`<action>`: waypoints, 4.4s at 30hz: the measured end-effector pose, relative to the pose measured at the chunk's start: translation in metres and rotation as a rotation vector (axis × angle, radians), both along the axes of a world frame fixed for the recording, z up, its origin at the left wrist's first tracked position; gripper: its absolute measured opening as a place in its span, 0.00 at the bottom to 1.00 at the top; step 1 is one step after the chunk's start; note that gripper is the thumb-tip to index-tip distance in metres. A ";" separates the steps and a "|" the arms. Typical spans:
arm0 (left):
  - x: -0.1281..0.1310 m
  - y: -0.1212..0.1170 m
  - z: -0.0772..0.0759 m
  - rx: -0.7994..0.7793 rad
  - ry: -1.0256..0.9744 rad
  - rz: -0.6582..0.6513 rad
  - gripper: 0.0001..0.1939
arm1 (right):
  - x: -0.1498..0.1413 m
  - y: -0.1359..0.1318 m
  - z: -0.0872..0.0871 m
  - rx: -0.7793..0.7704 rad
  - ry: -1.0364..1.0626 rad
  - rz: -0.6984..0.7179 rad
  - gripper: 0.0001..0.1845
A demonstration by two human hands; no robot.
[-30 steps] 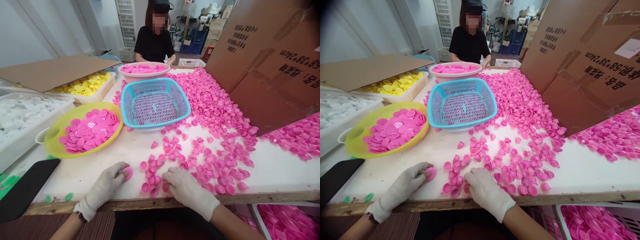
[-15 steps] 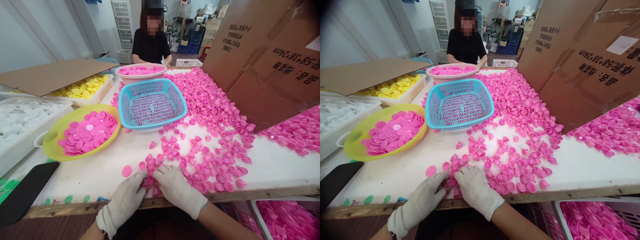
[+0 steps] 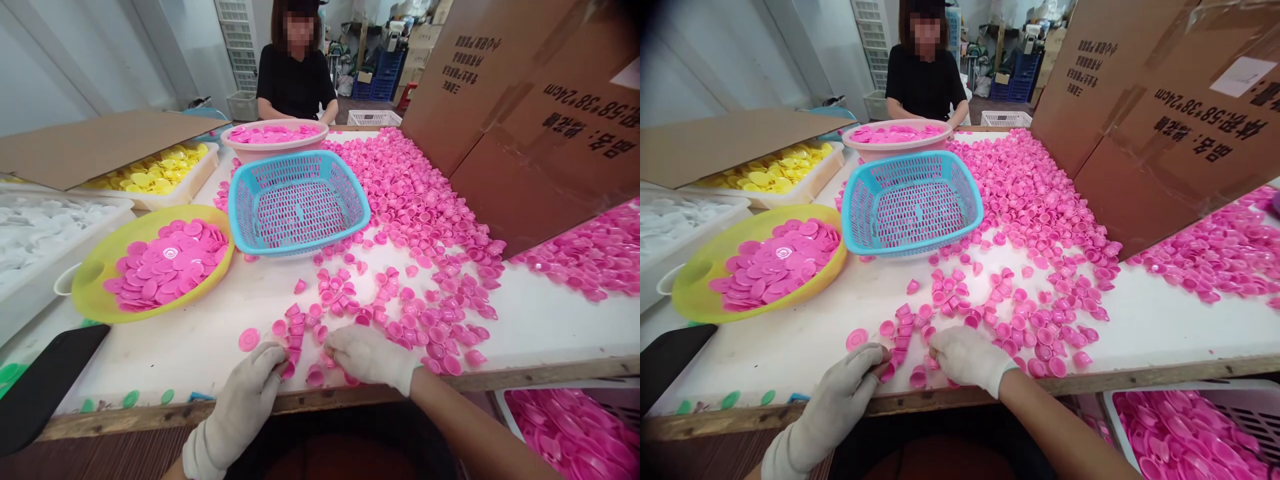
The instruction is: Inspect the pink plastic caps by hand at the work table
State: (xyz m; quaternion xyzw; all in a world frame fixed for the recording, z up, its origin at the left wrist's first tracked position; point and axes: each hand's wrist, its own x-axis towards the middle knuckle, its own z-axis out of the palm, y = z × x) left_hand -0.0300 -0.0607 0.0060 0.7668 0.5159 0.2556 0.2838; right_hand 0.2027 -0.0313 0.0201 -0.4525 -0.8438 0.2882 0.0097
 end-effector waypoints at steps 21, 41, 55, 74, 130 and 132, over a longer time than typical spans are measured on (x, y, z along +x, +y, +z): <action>0.038 0.006 0.013 -0.802 -0.692 0.192 0.12 | -0.021 -0.034 0.008 -0.018 0.575 -0.142 0.09; 0.017 0.007 -0.002 -0.073 0.184 0.054 0.10 | -0.024 -0.006 -0.014 0.332 -0.122 -0.230 0.10; 0.011 0.030 -0.004 0.240 0.279 0.041 0.07 | 0.001 0.004 -0.014 0.082 0.179 -0.196 0.12; 0.012 0.031 0.019 -0.650 -0.191 -0.008 0.07 | -0.021 0.004 0.020 0.170 -0.218 0.071 0.07; 0.037 0.045 -0.007 0.353 0.481 -0.311 0.11 | -0.047 0.053 0.000 0.202 -0.315 -0.315 0.13; 0.033 0.047 -0.002 0.347 0.403 -0.235 0.09 | -0.046 0.054 0.000 0.185 -0.294 -0.309 0.10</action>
